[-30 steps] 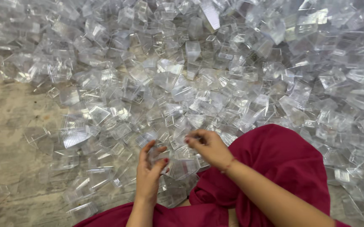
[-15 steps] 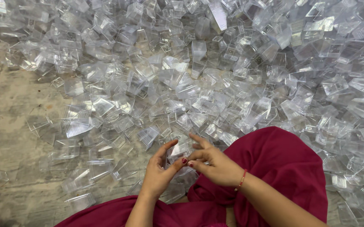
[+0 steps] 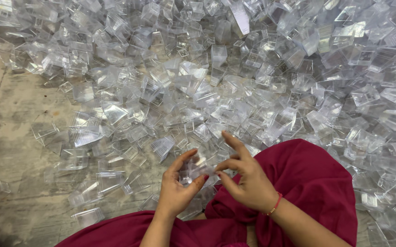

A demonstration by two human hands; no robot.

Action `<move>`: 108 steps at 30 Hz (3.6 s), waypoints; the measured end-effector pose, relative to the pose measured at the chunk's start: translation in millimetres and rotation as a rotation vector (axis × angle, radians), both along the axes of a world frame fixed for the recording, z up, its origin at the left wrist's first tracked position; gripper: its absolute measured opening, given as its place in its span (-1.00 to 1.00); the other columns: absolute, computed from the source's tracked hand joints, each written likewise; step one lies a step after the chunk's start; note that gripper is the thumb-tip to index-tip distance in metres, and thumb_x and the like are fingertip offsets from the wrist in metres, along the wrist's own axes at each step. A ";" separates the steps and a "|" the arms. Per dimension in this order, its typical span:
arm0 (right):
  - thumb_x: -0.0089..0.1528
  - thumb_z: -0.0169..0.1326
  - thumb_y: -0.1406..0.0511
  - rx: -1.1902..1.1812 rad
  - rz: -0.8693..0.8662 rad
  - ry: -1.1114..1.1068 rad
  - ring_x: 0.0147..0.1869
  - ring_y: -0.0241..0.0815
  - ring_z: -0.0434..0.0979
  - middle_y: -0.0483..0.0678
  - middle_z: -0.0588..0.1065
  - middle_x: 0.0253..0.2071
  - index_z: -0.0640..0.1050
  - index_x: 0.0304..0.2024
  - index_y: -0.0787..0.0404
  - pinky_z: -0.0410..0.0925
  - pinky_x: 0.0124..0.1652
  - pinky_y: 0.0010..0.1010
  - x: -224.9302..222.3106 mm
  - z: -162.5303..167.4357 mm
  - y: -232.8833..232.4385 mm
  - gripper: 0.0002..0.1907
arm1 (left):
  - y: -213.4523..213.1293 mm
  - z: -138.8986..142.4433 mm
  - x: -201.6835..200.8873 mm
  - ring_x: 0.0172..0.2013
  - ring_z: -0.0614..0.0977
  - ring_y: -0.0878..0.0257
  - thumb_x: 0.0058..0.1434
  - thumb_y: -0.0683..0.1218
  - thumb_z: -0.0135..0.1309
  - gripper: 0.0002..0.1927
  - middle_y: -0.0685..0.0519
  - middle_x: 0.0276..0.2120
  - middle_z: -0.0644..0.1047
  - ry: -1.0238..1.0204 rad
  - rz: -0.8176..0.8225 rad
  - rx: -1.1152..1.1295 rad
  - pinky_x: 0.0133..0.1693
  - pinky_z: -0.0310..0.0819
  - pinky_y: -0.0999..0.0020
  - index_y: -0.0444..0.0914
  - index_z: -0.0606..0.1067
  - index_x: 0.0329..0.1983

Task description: The person sits on the floor among a large spread of small clear plastic cups, picks up cups one at a time, and nests them together into stacks, placing finished stacks aside near a cardboard box while other workers do the same nearby.

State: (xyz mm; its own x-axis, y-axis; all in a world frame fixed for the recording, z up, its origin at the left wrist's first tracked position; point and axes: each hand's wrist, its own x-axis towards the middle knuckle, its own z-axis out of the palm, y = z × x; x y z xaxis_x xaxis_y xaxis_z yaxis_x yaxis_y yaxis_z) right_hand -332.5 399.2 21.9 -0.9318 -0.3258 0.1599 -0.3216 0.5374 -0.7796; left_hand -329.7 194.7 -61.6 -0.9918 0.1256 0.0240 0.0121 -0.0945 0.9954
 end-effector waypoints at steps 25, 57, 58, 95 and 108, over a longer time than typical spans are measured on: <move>0.21 0.22 0.32 0.062 -0.085 0.110 0.38 0.11 0.41 0.11 0.37 0.32 0.63 -0.01 0.16 0.34 0.22 -0.14 -50.0 -23.6 -8.3 -0.72 | -2.0 -30.7 -5.1 -0.04 0.61 0.21 0.25 -0.11 0.07 -0.59 -0.07 0.02 0.57 -0.228 0.143 0.257 -0.04 0.55 0.28 -0.29 0.48 0.16; 0.18 0.19 0.15 0.387 -0.041 0.176 -0.23 -0.03 0.58 0.10 0.63 -0.22 0.62 -0.07 0.26 0.44 -0.28 -0.13 -119.3 -88.6 -75.1 -0.63 | -13.3 -58.2 -27.8 -0.08 0.60 0.28 0.28 -0.11 0.10 -0.64 -0.05 -0.05 0.60 -0.206 0.408 0.266 -0.01 0.47 0.40 -0.34 0.55 0.11; 0.13 0.24 0.15 0.500 -0.019 0.407 -0.20 0.05 0.57 0.13 0.61 -0.20 0.62 -0.09 0.30 0.43 -0.32 -0.08 -120.2 -93.2 -77.9 -0.59 | -14.5 -58.2 -28.3 -0.09 0.61 0.29 0.27 -0.11 0.10 -0.63 -0.05 -0.06 0.61 -0.229 0.411 0.252 -0.02 0.47 0.41 -0.32 0.55 0.12; 0.45 -0.19 0.16 -0.267 0.237 -0.781 -0.26 -0.37 0.57 -0.11 0.58 -0.36 0.64 -0.08 0.21 0.46 -0.18 -0.47 -45.5 -72.7 22.6 -0.59 | -0.5 -42.4 -18.0 0.29 0.50 0.17 0.22 -0.06 0.19 -0.44 -0.07 0.28 0.53 -0.275 -0.090 0.109 0.24 0.35 0.27 -0.23 0.46 0.31; 0.13 0.23 0.22 0.108 -0.526 -0.076 -0.36 0.02 0.67 0.13 0.47 0.12 0.23 0.33 0.26 0.45 -0.11 -0.16 -104.2 -100.2 -10.5 -0.22 | -8.7 -58.8 -24.2 -0.02 0.61 0.28 0.29 -0.11 0.09 -0.61 -0.01 -0.08 0.62 -0.345 0.138 0.211 0.05 0.44 0.39 -0.29 0.53 0.17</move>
State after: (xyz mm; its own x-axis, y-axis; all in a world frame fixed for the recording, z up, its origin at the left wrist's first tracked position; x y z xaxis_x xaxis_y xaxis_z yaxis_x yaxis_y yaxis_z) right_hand -436.7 388.7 -78.3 -0.9811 0.1774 0.0775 0.0675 0.6888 -0.7218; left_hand -353.9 185.9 -120.4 -0.9535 0.0187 -0.3009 -0.2910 -0.3176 0.9024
